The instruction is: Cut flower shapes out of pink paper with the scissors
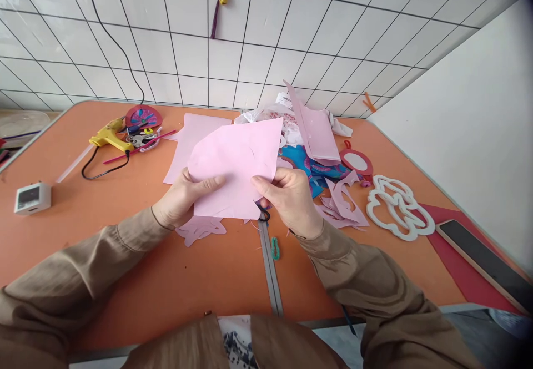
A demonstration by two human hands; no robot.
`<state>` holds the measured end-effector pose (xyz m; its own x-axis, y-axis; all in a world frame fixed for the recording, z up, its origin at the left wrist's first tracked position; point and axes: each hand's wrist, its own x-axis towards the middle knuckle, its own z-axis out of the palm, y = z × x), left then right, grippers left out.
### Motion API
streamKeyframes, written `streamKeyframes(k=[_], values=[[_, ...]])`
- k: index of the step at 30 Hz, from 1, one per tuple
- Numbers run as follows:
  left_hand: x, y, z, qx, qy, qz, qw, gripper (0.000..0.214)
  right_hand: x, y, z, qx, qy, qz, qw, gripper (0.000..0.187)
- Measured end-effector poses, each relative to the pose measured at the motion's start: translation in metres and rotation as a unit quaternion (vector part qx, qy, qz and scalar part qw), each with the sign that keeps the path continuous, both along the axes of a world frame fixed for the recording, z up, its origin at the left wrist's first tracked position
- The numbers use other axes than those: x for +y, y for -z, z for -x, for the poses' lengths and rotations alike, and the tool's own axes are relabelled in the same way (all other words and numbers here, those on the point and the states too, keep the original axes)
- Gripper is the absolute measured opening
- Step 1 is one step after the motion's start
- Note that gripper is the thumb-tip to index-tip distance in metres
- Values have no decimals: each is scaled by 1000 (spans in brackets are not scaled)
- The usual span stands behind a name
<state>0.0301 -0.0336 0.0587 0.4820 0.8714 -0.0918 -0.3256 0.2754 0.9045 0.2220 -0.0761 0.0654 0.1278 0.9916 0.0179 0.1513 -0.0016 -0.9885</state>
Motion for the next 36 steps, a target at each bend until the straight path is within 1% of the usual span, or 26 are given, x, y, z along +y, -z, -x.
streamKeyframes(k=[2, 5, 10, 14, 20, 23, 24, 26, 27, 28, 29, 30, 31, 32, 33, 34, 35, 36], values=[[0, 0, -1, 12, -10, -4, 1000, 36, -1, -2, 1, -2, -2, -4, 1000, 31], [-1, 2, -2, 27, -19, -30, 999, 40, -2, -3, 2, -2, -2, -6, 1000, 33], [-1, 4, -1, 33, -31, -61, 997, 40, -1, 0, 1, -7, -2, -24, 1000, 34], [1, 6, 2, 38, -44, -75, 995, 48, 0, 0, 0, -10, -11, -30, 999, 36], [3, 5, 3, 36, -36, -75, 996, 53, -3, 0, -2, 7, -33, -20, 999, 40], [4, 2, 2, 33, -32, -66, 997, 56, -2, -3, -5, 42, -58, -31, 997, 49], [4, 1, 2, 32, -36, -62, 997, 57, -1, -4, -7, 57, -60, -40, 996, 52], [5, -2, 2, 29, -50, -54, 997, 58, 3, -10, -14, 76, -42, -53, 995, 56], [6, -4, 3, 26, -57, -51, 997, 59, 5, -12, -18, 64, -33, -53, 996, 55], [6, -5, 3, 20, -63, -48, 997, 61, 8, -14, -22, 30, -31, -50, 998, 50], [7, -6, 4, 15, -69, -46, 996, 62, 10, -16, -26, -35, -47, -45, 997, 43], [7, -7, 4, 9, -73, -44, 996, 62, 12, -16, -29, -125, -81, -35, 988, 34], [8, -7, 5, 5, -75, -44, 996, 63, 14, -15, -31, -223, -106, -27, 969, 26], [8, -7, 5, 2, -75, -44, 996, 62, 15, -13, -31, -319, -129, -16, 939, 18], [9, -7, 6, 2, -74, -43, 996, 62, 15, -10, -31, -404, -145, -3, 903, 12], [9, -7, 6, 2, -74, -41, 996, 61, 16, -6, -30, -471, -160, 7, 868, 12], [10, -7, 7, 2, -72, -37, 997, 60, 16, -2, -28, -519, -180, 20, 835, 18], [11, -7, 7, 0, -70, -31, 997, 60, 16, 2, -26, -549, -204, 30, 810, 26]])
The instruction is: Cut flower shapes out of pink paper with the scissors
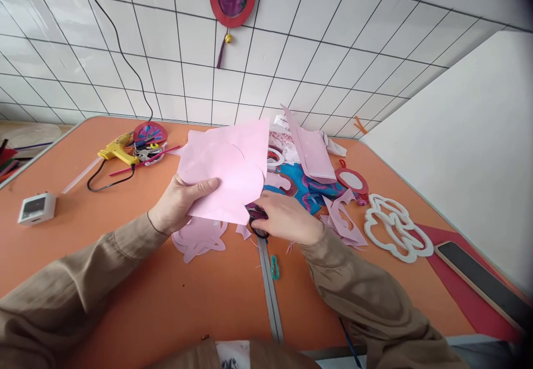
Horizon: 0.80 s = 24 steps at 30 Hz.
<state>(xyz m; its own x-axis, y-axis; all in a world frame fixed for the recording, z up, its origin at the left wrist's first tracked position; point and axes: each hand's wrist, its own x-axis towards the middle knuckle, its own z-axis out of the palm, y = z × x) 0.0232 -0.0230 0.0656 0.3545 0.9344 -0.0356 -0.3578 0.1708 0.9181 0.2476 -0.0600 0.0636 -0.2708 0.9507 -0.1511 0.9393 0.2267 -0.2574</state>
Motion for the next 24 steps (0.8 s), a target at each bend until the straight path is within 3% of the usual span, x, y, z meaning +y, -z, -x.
streamKeyframes(k=[3, 9, 14, 19, 24], values=[[0, -1, -1, -30, 7, 20, 999, 61, 0, 9, 5, -53, -24, 27, 998, 40], [3, -4, -2, -60, 2, 51, 997, 58, 3, 11, 5, -71, -16, 36, 997, 39], [6, -4, 0, -50, -34, 33, 998, 45, 4, 13, 4, -75, -17, 26, 997, 30], [4, -3, -2, -27, -41, 7, 999, 44, 1, 15, 3, -95, -23, 43, 994, 42], [3, -1, -3, -31, -19, 12, 999, 52, 0, 15, 3, -72, -34, 43, 996, 41]])
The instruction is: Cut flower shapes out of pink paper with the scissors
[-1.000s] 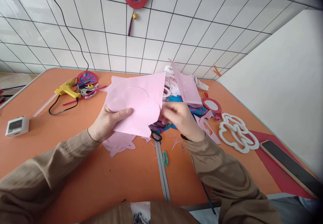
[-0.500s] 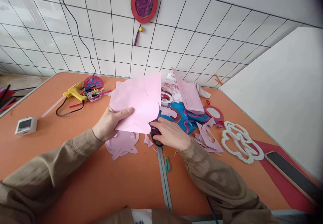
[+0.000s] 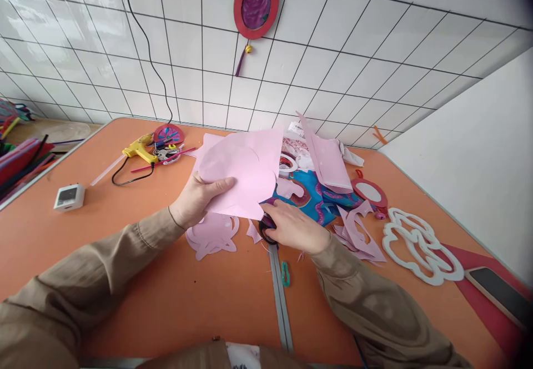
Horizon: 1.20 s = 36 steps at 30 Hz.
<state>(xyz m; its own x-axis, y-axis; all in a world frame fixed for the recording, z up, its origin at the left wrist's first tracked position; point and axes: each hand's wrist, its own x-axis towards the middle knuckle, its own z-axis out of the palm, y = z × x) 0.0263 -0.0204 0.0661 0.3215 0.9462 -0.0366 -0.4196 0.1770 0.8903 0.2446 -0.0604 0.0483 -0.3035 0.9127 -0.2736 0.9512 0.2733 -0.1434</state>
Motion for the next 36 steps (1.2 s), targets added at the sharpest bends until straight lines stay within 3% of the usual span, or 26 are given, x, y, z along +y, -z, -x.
streamKeyframes(k=[5, 9, 11, 14, 16, 19, 22, 25, 31, 36], values=[[0, 0, -1, -13, 6, 27, 1000, 55, -3, -12, -5, 58, -12, -39, 998, 43], [0, -2, -1, -25, 8, 33, 999, 51, 3, -19, -15, 209, 43, -87, 973, 31], [0, -3, 0, -28, -2, 28, 999, 49, 10, -20, -21, 347, 79, -67, 932, 34], [-1, -5, 1, -23, -8, 20, 1000, 41, 18, -19, -31, 545, 90, 22, 833, 49], [-2, -5, 3, -24, -10, 14, 1000, 41, 20, -19, -35, 629, 72, 52, 772, 53], [-2, -6, 4, -33, -16, 4, 999, 47, 17, -21, -40, 688, 16, 60, 723, 53], [-1, -7, 5, -36, -26, 0, 999, 54, 9, -24, -44, 686, -49, 44, 725, 59], [-1, -9, 5, -32, -39, 13, 999, 60, 0, -33, -44, 647, -78, 37, 757, 58], [-1, -13, 2, -30, -84, 23, 996, 63, -11, -51, -38, 615, -47, 61, 785, 54], [1, -12, 2, -22, -121, -8, 992, 60, -11, -53, -36, 579, 11, 84, 811, 58]])
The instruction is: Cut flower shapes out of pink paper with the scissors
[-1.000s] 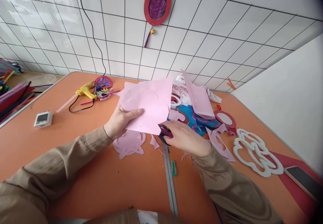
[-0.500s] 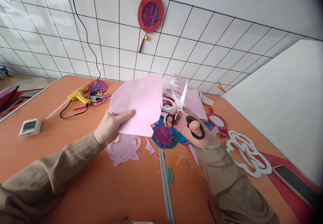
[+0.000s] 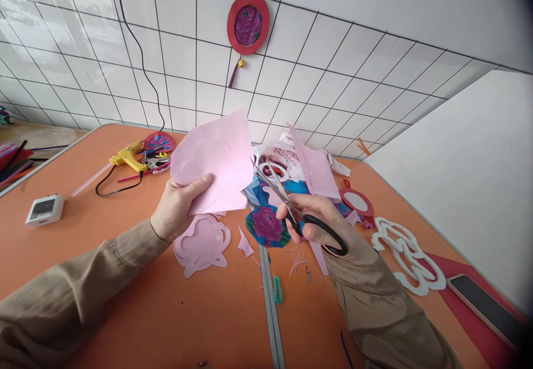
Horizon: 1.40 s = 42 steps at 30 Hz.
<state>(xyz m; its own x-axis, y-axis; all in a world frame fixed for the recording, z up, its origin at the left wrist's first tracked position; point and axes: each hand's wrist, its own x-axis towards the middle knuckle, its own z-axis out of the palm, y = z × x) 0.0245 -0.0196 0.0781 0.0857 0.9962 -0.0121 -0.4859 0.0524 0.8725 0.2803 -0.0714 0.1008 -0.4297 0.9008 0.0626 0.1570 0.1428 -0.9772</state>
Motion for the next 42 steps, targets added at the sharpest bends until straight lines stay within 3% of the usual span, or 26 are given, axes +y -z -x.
streamKeyframes(k=[13, 25, 34, 42], values=[[-8, 9, -4, 25, 43, 12, 999, 46, 8, 16, 14, 16, -29, 5, 999, 57], [-13, 11, -7, 35, 62, 22, 997, 61, 8, 14, 17, 20, -16, -21, 999, 60], [-11, 8, -7, 33, 31, 29, 999, 52, 11, 29, 16, 24, -10, -25, 999, 60], [-2, 12, -1, 51, -16, -26, 998, 43, 1, 11, 17, -19, 60, -7, 998, 57]])
